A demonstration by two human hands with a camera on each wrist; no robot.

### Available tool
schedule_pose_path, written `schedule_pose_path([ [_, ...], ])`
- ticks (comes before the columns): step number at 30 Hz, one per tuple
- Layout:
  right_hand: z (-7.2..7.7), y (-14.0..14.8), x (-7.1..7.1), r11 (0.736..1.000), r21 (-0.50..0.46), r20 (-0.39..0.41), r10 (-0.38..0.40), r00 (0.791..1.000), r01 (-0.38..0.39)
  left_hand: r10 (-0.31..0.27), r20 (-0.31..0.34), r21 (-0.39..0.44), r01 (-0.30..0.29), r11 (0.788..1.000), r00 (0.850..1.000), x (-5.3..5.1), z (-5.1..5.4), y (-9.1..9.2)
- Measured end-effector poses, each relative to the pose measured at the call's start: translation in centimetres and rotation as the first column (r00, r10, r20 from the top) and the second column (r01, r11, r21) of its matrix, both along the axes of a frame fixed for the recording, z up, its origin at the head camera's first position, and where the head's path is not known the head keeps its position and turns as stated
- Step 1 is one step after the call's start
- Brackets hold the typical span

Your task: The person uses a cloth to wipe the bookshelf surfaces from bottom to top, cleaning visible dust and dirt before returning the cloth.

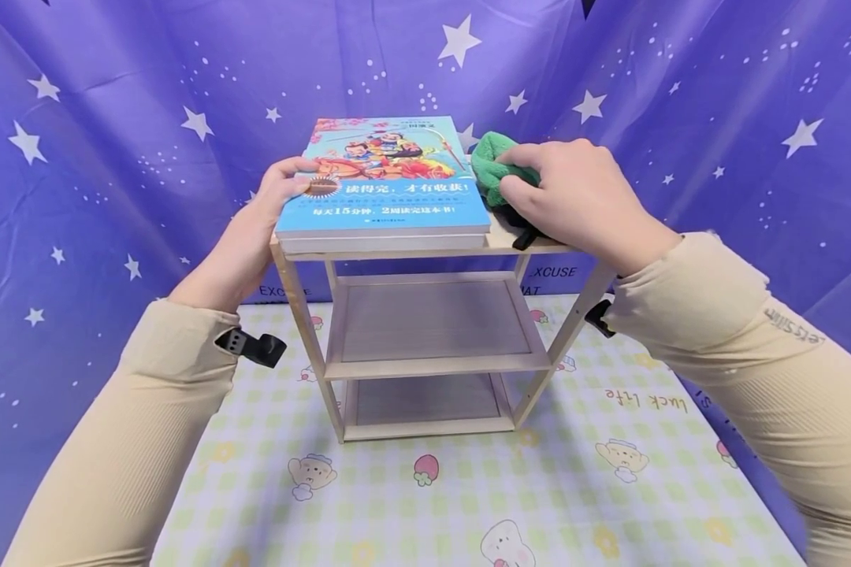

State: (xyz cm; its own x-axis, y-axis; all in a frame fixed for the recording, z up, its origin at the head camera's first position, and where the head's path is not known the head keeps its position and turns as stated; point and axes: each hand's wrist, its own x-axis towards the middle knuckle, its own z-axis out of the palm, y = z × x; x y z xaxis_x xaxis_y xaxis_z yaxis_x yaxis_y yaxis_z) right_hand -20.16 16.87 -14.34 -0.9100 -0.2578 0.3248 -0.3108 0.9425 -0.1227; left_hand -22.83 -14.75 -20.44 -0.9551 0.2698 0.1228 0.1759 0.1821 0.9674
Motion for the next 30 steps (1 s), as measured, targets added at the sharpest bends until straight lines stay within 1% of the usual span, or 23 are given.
schedule_pose_path([
  [6,-0.2,0.1,1.5,1.000,0.004,-0.044,0.013,0.999,-0.013,0.003,0.001,0.005,-0.003,1.000,1.000,0.1,0.0,0.1],
  [15,-0.6,0.5,3.7,0.998,-0.047,-0.112,0.046,0.993,-0.052,0.008,-0.002,0.005,-0.008,1.000,1.000,0.1,0.0,0.0],
  [19,-1.0,0.6,4.2,0.995,-0.066,-0.133,0.059,0.989,-0.068,0.021,0.003,-0.006,-0.021,1.000,1.000,0.0,0.0,0.0],
  [23,-1.3,0.5,4.6,0.993,-0.079,-0.150,0.079,0.986,-0.092,0.024,0.007,0.006,-0.024,1.000,1.000,0.0,-0.1,0.1],
  [30,-1.7,0.5,5.1,0.991,-0.041,-0.219,0.115,0.969,-0.127,0.014,0.001,0.008,-0.014,1.000,1.000,0.0,-0.1,0.1],
])
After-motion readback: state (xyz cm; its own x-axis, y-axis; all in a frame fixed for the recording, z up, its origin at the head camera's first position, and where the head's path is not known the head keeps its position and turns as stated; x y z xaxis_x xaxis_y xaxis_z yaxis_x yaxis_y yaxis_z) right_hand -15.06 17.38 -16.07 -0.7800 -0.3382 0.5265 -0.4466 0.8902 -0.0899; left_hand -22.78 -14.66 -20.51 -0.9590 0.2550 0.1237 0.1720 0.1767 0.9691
